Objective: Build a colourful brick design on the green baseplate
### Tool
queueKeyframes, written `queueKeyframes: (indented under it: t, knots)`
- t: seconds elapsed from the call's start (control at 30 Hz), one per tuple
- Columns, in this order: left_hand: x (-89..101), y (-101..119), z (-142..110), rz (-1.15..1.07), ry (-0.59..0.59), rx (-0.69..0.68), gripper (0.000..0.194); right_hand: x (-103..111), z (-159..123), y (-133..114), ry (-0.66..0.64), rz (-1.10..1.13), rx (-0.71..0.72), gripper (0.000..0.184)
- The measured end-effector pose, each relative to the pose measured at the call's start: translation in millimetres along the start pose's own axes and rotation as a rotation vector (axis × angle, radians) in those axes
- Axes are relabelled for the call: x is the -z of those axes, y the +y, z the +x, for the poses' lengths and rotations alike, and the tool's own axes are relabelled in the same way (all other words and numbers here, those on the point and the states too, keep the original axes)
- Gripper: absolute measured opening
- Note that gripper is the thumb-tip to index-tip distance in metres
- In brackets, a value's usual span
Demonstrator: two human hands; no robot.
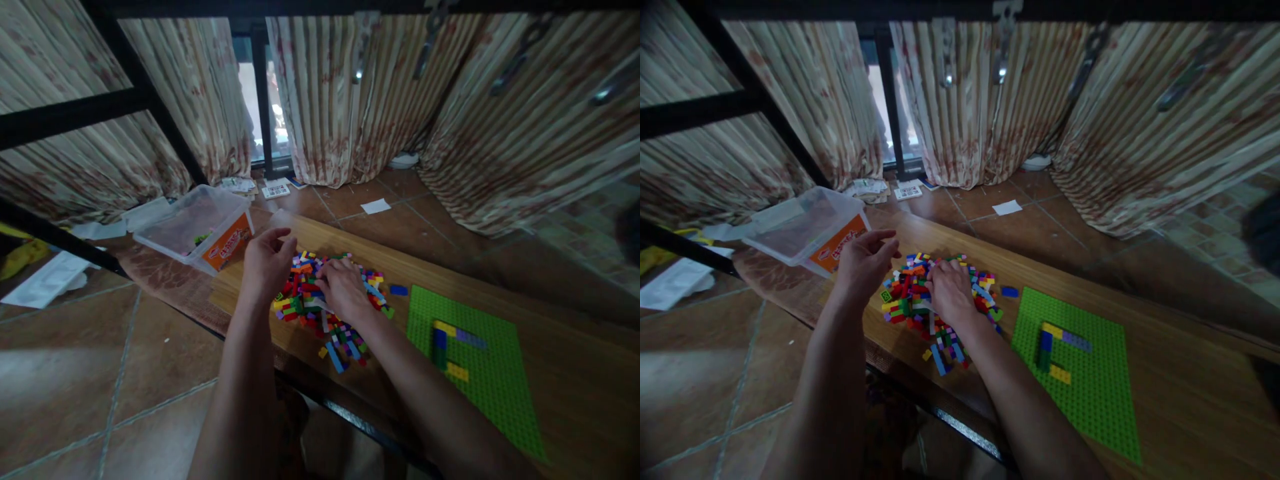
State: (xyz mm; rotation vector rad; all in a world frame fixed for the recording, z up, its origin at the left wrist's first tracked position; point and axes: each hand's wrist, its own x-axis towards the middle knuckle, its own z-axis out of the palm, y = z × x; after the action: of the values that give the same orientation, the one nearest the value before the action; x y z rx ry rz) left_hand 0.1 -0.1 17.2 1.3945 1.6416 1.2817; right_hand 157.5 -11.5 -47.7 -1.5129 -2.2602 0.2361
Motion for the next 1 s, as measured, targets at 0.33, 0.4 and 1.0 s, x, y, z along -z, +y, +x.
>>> queueKeyframes:
  t: [0.33, 0.4, 1.0]
  knots:
    - [-3.9, 4, 0, 0.063, -0.006, -0.016, 0.041, 7, 3, -2, -0.082, 0.032, 0.075, 0.015]
    - [-4.1, 5, 0, 0.085, -0.002, -0.007, 0.042, 7, 3, -2, -0.068, 0.065, 0.068, 0.019]
    - [-64.4, 13, -30, 0.139, -0.319, -0.16, 0.042, 91, -192, 45, 0.158, 0.328, -0.448, 0.02]
